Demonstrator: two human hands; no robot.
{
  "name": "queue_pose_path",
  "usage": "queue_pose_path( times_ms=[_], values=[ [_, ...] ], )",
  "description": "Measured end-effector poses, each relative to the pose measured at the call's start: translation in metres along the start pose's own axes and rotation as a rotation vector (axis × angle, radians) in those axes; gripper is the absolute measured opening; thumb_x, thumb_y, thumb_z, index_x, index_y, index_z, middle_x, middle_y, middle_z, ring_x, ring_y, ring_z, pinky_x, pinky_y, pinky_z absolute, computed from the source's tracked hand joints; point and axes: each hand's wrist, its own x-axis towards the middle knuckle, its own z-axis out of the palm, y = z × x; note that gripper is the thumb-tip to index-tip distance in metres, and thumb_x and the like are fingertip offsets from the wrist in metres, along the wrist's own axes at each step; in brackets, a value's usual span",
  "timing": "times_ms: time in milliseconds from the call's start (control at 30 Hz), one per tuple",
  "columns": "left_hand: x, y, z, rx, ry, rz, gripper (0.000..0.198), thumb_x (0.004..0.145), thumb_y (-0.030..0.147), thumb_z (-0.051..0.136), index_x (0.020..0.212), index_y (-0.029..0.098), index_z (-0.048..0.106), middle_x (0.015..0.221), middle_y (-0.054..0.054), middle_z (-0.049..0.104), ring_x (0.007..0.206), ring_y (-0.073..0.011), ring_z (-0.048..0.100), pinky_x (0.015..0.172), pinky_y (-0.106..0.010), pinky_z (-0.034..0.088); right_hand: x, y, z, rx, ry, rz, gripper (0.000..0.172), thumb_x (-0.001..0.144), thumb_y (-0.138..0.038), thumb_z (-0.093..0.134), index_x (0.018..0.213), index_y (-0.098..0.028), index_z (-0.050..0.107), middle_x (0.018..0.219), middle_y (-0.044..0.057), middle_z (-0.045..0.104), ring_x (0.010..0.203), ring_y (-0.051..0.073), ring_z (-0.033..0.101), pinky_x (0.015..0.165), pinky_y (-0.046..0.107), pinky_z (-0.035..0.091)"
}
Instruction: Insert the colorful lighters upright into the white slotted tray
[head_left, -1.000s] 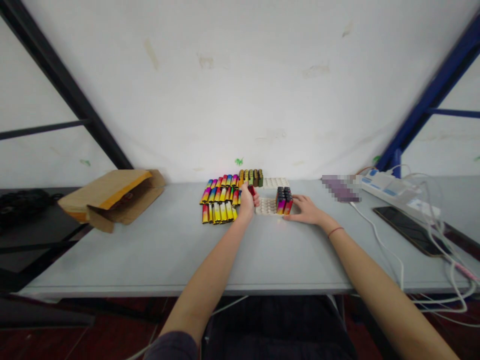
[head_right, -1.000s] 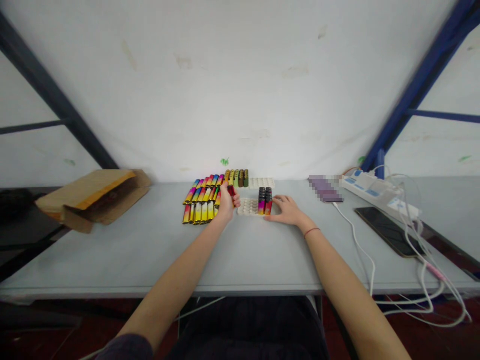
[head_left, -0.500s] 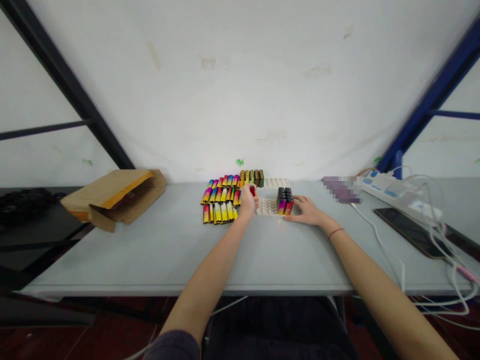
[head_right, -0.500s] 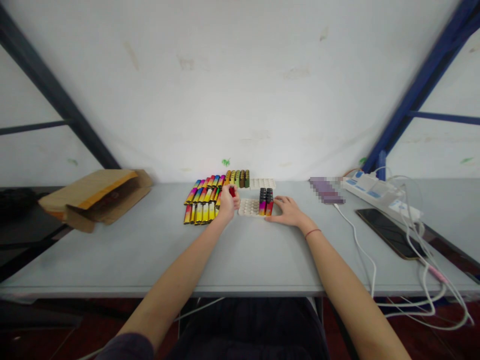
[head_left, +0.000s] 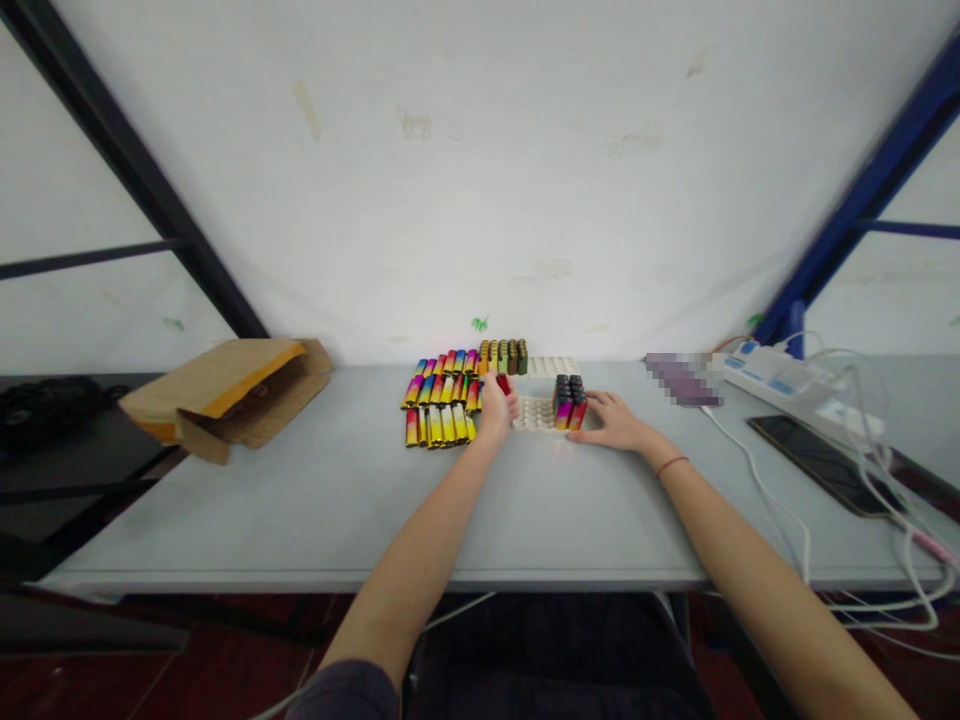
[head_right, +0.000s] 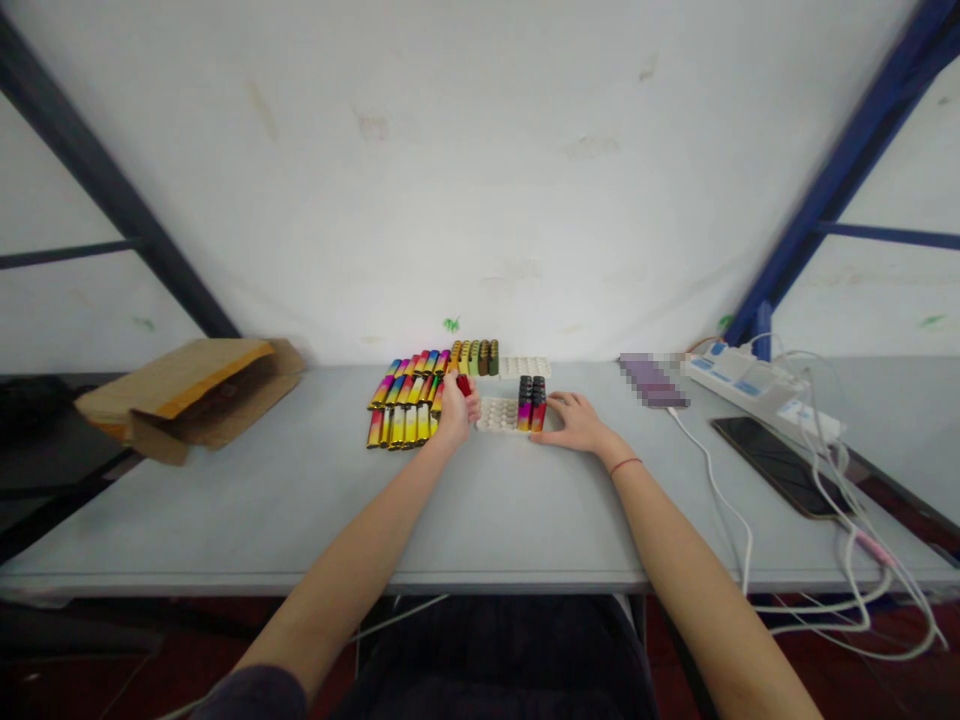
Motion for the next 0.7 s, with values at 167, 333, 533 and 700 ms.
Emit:
queue_pose_path(
  times_ms=[167, 333, 533, 700],
  values=[
    [0.003, 0.003, -0.001, 0.000, 0.012, -0.005, 0.044, 0.101, 0.048, 0.034, 0.064, 0.024, 0.036, 0.043, 0.009, 0.022, 0.034, -0.0068, 0.015, 0.036, -0.018, 0.011, 0.000, 0.001, 0.001, 0.002, 0.004, 0.005, 0.090, 0.081, -0.083, 0.067, 0.145, -0.020, 0.066, 0.152, 0.021, 0.060, 0.143, 0.046, 0.050, 0.123, 0.062, 0.037],
    [0.001, 0.003, 0.000, -0.005, -0.019, -0.010, 0.045, 0.103, 0.045, 0.030, 0.063, 0.023, 0.034, 0.044, 0.009, 0.021, 0.034, -0.0066, 0.014, 0.036, -0.018, 0.011, 0.000, 0.001, 0.002, 0.001, 0.007, 0.003, 0.092, 0.080, -0.084, 0.067, 0.145, -0.020, 0.066, 0.152, 0.021, 0.060, 0.143, 0.046, 0.050, 0.123, 0.061, 0.037],
    [0.003, -0.003, 0.000, 0.043, -0.077, 0.010, 0.055, 0.097, 0.071, 0.044, 0.070, 0.024, 0.039, 0.047, 0.010, 0.029, 0.036, -0.0068, 0.024, 0.037, -0.019, 0.019, 0.000, 0.000, 0.001, -0.007, 0.002, 0.015, 0.092, 0.081, -0.083, 0.068, 0.147, -0.019, 0.065, 0.154, 0.021, 0.059, 0.144, 0.045, 0.050, 0.123, 0.060, 0.037],
    [0.008, -0.012, -0.005, 0.340, -0.080, 0.239, 0.028, 0.103, 0.047, 0.050, 0.088, 0.023, 0.049, 0.062, 0.007, 0.052, 0.043, -0.0074, 0.043, 0.042, -0.019, 0.033, 0.000, -0.002, 0.000, -0.005, -0.006, 0.012, 0.092, 0.082, -0.082, 0.067, 0.147, -0.017, 0.064, 0.154, 0.022, 0.059, 0.144, 0.047, 0.049, 0.123, 0.062, 0.037]
  ],
)
